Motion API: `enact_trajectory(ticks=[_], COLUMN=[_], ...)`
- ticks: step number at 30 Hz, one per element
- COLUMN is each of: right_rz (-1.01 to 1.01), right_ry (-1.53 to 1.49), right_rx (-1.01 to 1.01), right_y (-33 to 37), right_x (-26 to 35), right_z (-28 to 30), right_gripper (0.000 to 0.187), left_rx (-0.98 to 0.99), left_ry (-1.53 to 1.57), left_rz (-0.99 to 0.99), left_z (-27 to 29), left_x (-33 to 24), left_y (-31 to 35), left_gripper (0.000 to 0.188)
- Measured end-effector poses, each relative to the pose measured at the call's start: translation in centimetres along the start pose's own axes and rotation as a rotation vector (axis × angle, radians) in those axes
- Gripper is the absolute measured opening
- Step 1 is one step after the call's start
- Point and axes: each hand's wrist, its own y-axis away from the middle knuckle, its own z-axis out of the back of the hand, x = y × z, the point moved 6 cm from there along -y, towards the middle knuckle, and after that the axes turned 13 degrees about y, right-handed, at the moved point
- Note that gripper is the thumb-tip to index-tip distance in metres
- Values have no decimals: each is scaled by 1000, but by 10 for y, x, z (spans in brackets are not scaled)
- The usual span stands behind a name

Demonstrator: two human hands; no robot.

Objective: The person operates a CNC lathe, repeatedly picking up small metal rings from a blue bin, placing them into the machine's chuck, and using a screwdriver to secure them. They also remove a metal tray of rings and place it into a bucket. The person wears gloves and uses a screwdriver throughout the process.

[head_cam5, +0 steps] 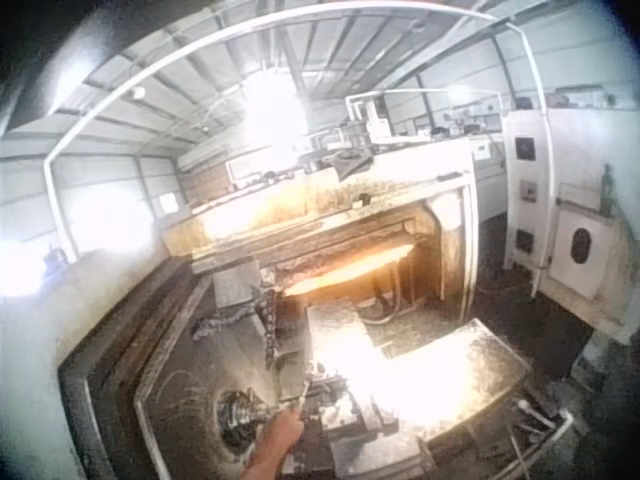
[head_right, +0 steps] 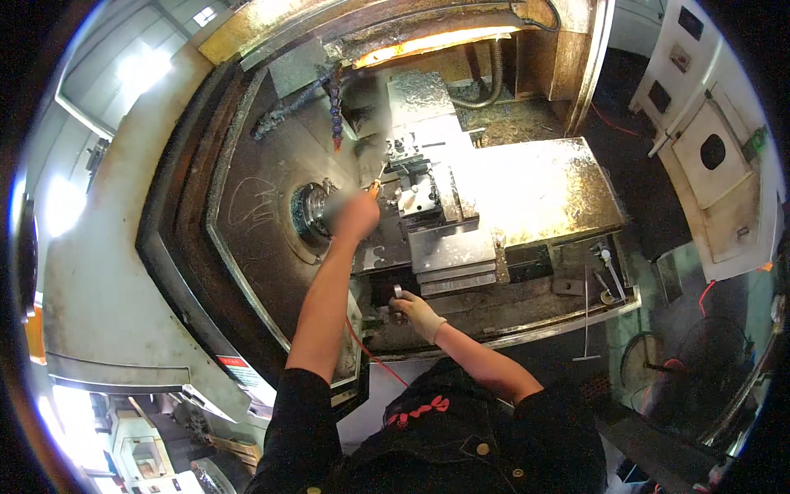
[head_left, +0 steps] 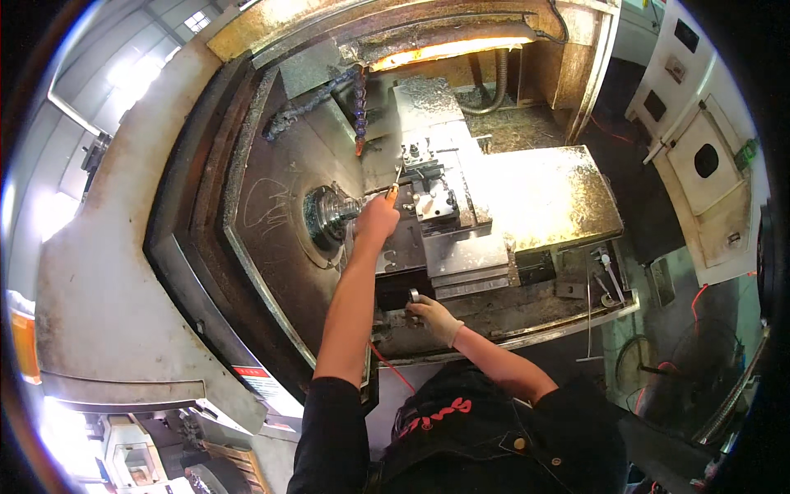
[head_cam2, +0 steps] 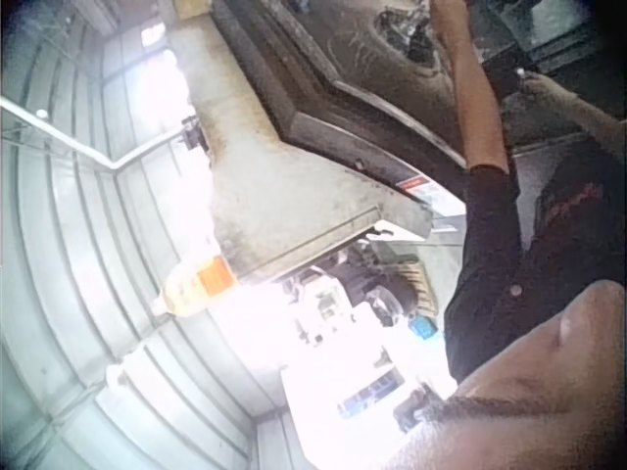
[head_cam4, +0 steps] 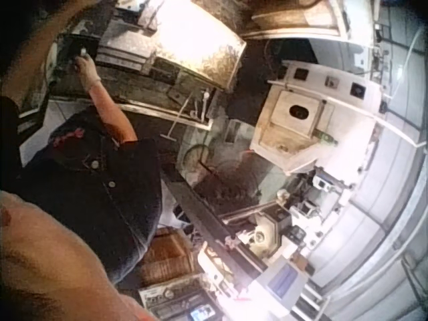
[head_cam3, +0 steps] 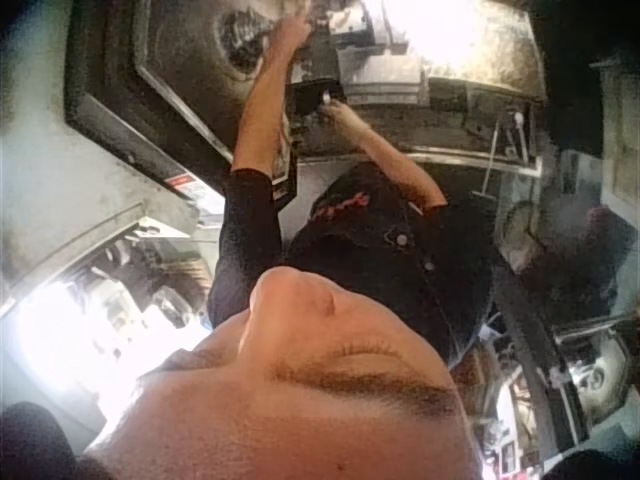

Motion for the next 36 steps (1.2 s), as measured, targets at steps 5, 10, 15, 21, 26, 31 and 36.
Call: enact_trajectory(ticks=[5, 10, 15, 21, 26, 31, 36], right_rz=[-42, -37, -70, -28, -78, 187, 533], right_ry=[-20, -86, -93, -115, -106, 88, 237], right_rx=[-35, -49, -21, -4, -4, 74, -253], right_y=[24, 21, 17, 20, 19, -32, -143], right_x=[-13, -15, -14, -28, 10, 86, 151], right_z=[19, 28, 16, 29, 10, -31, -29], right_gripper=[23, 19, 19, 15, 24, 28, 34], left_rx=[24, 24, 10, 39, -192, -302, -255], left_ry=[-16, 5, -20, -6, 156, 266, 330], left_rz=[9, -8, -2, 26, -1, 45, 201], left_z=[-6, -11, -4, -3, 15, 3, 2], left_x=[4, -2, -2, 13, 44, 87, 113], left_y=[-21, -22, -32, -34, 8, 88, 149], left_gripper=[31, 31, 31, 30, 31, 31, 30])
